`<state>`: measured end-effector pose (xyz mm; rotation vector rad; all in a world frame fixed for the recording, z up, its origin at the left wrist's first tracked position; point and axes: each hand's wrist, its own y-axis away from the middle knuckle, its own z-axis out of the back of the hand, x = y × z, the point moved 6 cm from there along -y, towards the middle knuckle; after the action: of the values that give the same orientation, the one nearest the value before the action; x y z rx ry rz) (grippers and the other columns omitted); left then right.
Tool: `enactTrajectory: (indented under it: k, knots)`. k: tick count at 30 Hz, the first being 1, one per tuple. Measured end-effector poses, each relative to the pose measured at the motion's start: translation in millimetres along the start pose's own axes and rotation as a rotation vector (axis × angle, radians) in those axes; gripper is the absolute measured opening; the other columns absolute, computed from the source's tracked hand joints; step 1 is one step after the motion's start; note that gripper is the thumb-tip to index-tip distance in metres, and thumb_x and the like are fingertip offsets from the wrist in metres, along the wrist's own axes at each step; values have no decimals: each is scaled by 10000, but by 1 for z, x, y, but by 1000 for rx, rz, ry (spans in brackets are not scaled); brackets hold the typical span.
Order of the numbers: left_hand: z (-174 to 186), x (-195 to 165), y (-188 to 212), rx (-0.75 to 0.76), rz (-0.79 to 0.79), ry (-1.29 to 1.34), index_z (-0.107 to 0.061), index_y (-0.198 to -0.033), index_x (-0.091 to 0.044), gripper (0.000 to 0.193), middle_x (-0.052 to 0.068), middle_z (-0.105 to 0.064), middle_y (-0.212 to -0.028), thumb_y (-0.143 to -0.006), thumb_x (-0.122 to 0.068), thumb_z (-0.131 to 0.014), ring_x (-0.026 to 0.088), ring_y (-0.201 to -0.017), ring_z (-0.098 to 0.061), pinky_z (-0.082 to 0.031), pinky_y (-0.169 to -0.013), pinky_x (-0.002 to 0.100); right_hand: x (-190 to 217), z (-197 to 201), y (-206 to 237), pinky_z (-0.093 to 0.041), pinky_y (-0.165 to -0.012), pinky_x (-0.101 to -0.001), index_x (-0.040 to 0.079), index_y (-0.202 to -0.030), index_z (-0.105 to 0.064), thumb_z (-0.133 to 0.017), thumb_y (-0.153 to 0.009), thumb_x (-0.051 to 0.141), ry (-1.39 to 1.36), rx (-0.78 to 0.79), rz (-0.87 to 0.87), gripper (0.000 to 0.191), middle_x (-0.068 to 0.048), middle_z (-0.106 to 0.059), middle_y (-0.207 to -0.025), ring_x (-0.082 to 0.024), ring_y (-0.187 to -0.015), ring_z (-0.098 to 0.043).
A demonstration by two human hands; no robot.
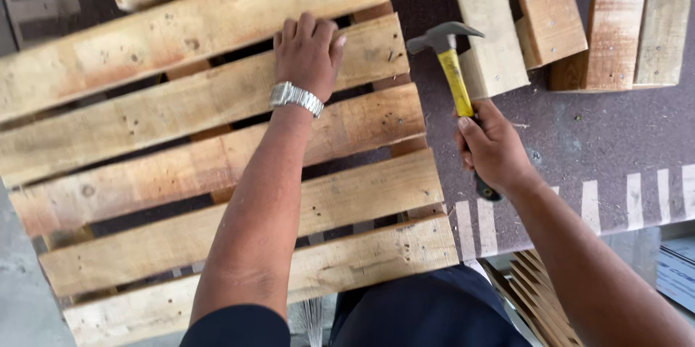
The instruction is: The person uses a hammer to drive nails into wooden planks arranged on a workbench. They repeatedly pick up nails, position them on the planks, and strike them with the hammer to secure the pieces together.
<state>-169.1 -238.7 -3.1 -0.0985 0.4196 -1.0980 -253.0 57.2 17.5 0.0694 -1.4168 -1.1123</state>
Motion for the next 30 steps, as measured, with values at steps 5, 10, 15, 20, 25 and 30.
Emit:
enactTrajectory:
  k: [5,10,15,20,25,30]
  knots:
    - [-3,-10,-4,7,-1,35,-675,-1009,-174,80,58,-580,-1021,-1004,-254,-686,310,-1007,-559,-432,-898,523,-26,7,-7,-397,-440,-260,94,-1132,-452,-378,-1064,235,-675,118,-178,173,-5,-451,-711,-87,-516,-413]
    - [-20,-23,-7,79,-1,-49,-693,-1052,-184,47,70,-575,-1054,-1013,-189,-668,325,-1035,-548,-424,-948,539,-40,6,-12,-406,-449,-264,83,-1132,-461,-379,-1063,220,-761,218,-140,174,-11,-472,-721,-97,-522,-426]
    - [-31,-31,-4,93,-28,-44,-686,-1129,-149,76,82,-567,-1118,-1060,-137,-656,333,-1082,-520,-430,-1004,521,-51,12,-14,-425,-466,-255,108,-1115,-481,-385,-1060,217,-698,202,-113,155,8,-470,-733,-72,-537,-429]
    - [-40,-28,-4,146,32,-105,-697,-1107,-152,77,51,-566,-1084,-1056,-140,-640,284,-1042,-524,-435,-1014,498,-53,20,-16,-419,-468,-261,107,-1104,-480,-374,-1076,238,-644,267,-163,171,6,-459,-723,-70,-533,-418]
    - [-39,-26,-5,143,41,-112,-696,-1095,-157,67,53,-558,-1060,-1077,-165,-632,282,-1015,-520,-441,-989,497,-43,21,-20,-435,-486,-264,122,-1114,-482,-357,-1075,254,-561,272,-127,186,7,-457,-722,-72,-537,-420]
    - [-35,-26,-5,127,27,-101,-697,-1106,-174,68,57,-555,-1058,-1080,-186,-636,289,-1017,-523,-444,-976,497,-33,18,-27,-455,-490,-274,121,-1084,-450,-357,-1077,261,-533,204,-98,168,6,-466,-732,-82,-532,-438]
